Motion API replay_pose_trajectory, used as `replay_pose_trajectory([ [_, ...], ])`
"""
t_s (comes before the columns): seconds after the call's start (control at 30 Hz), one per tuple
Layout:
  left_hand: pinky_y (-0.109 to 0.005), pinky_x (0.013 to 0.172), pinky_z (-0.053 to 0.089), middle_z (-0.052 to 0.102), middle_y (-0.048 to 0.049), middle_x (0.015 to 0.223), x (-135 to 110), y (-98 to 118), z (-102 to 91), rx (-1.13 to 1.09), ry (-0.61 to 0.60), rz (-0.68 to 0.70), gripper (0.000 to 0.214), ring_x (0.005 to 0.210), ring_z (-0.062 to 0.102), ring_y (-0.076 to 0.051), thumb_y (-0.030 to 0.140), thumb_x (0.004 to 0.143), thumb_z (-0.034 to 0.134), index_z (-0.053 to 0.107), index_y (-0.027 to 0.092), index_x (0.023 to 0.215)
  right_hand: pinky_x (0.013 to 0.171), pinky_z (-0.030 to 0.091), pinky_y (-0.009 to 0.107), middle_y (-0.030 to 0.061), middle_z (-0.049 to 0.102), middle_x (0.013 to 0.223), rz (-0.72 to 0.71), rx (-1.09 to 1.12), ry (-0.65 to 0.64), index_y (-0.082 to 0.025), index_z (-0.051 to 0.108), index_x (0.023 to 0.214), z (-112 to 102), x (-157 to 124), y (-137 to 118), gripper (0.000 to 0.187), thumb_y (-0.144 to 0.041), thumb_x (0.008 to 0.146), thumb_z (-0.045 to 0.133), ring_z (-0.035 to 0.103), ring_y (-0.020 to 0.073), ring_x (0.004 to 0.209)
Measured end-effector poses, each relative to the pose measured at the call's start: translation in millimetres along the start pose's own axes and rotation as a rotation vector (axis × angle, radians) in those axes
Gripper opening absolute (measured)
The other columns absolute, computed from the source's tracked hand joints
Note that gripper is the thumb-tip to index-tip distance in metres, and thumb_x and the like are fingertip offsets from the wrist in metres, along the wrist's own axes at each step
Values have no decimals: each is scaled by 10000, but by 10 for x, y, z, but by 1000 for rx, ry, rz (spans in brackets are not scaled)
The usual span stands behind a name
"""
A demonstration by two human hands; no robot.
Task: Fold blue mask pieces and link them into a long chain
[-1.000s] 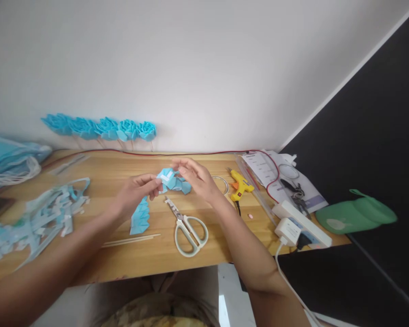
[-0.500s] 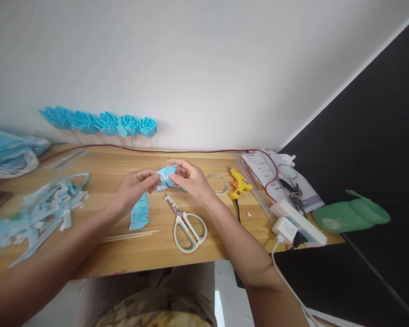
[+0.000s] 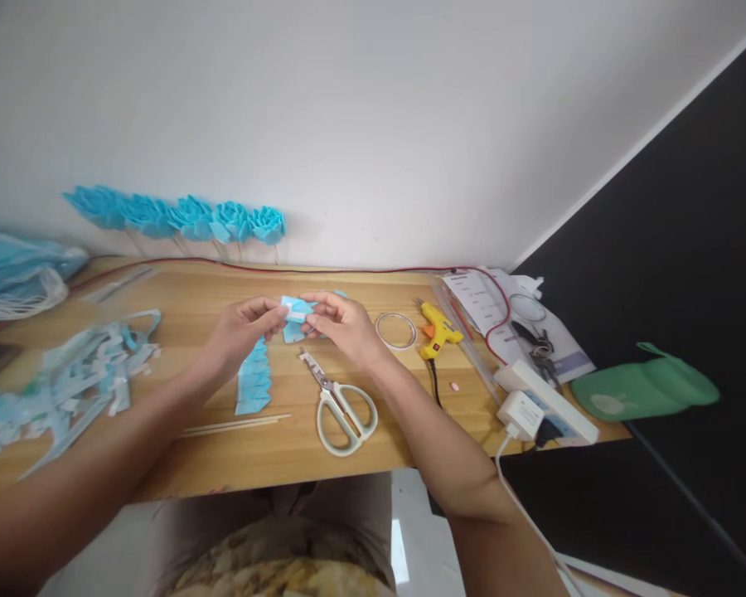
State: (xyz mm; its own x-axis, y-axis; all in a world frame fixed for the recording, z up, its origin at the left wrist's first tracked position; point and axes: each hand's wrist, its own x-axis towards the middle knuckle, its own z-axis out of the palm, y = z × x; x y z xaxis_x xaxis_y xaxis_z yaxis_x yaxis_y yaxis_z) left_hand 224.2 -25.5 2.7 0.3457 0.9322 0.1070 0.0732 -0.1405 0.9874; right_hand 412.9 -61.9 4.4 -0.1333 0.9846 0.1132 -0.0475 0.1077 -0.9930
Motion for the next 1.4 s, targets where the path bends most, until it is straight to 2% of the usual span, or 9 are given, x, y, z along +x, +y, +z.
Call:
replay_pose_trajectory([
  [0.13, -238, 547, 350, 569, 10, 632, 10, -12, -6, 36, 16, 45, 322, 562, 441, -101, 472, 794, 643, 618, 162, 712, 700, 561, 280, -14, 680, 799, -6, -15, 44, -226, 668, 1088, 16, 3, 11, 384, -368, 742, 753, 654, 118, 701],
  [0.2, -238, 567, 370, 596, 5, 680, -6, -4, 4, 53, 68, 94, 282, 589, 477, -109, 444, 810, 638, 622, 165, 779, 696, 555, 281, -12, 677, 813, -26, -54, 94, -230, 669, 1091, 19, 4, 15, 383, -368, 741, 740, 650, 120, 702],
  [0.33, -250, 623, 390, 606, 1, 705, -86, 39, 39, 288, 209, 301, 177, 636, 516, -124, 348, 862, 616, 619, 178, 812, 697, 540, 280, -2, 664, 845, -116, -220, 217, -232, 666, 1120, 38, -7, 28, 374, -345, 764, 686, 647, 135, 748],
  [0.43, -271, 673, 393, 608, -4, 694, -134, 39, 65, 510, 129, 465, 172, 655, 520, -136, 296, 898, 596, 655, 183, 782, 723, 541, 288, 6, 671, 874, -168, -356, 263, -245, 673, 1124, 91, -34, 26, 346, -314, 786, 650, 648, 144, 782],
  [0.5, -277, 696, 401, 633, -9, 722, -142, 14, 74, 556, 86, 502, 153, 680, 536, -143, 277, 913, 585, 687, 188, 841, 739, 544, 298, 7, 680, 872, -192, -408, 261, -254, 679, 1112, 136, -57, 14, 319, -296, 799, 633, 651, 149, 784],
  [0.77, -275, 690, 413, 666, -16, 763, -124, -51, 80, 525, 106, 397, 145, 698, 565, -154, 286, 902, 601, 713, 198, 930, 795, 550, 336, 6, 722, 897, -268, -660, 258, -304, 681, 1139, 190, -110, -23, 322, -244, 830, 612, 660, 175, 783],
  [1.03, -264, 649, 382, 656, -10, 723, -118, -75, 96, 509, 100, 419, 142, 660, 547, -139, 238, 892, 578, 698, 172, 858, 848, 552, 334, 15, 740, 939, -408, -832, 235, -283, 673, 1177, 181, -112, 40, 337, -183, 872, 573, 682, 173, 831],
  [1.2, -260, 620, 376, 644, -8, 699, -127, -99, 116, 481, 111, 406, 136, 637, 539, -136, 213, 866, 566, 684, 166, 816, 826, 565, 299, 3, 740, 920, -553, -875, 226, -265, 665, 1190, 169, -96, 92, 349, -142, 879, 565, 688, 151, 821],
  [1.4, -250, 609, 379, 645, -6, 691, -124, -101, 126, 453, 101, 384, 148, 628, 538, -128, 203, 853, 547, 677, 164, 795, 813, 574, 287, 2, 736, 924, -559, -869, 204, -263, 651, 1208, 153, -88, 93, 370, -124, 873, 578, 689, 143, 824],
])
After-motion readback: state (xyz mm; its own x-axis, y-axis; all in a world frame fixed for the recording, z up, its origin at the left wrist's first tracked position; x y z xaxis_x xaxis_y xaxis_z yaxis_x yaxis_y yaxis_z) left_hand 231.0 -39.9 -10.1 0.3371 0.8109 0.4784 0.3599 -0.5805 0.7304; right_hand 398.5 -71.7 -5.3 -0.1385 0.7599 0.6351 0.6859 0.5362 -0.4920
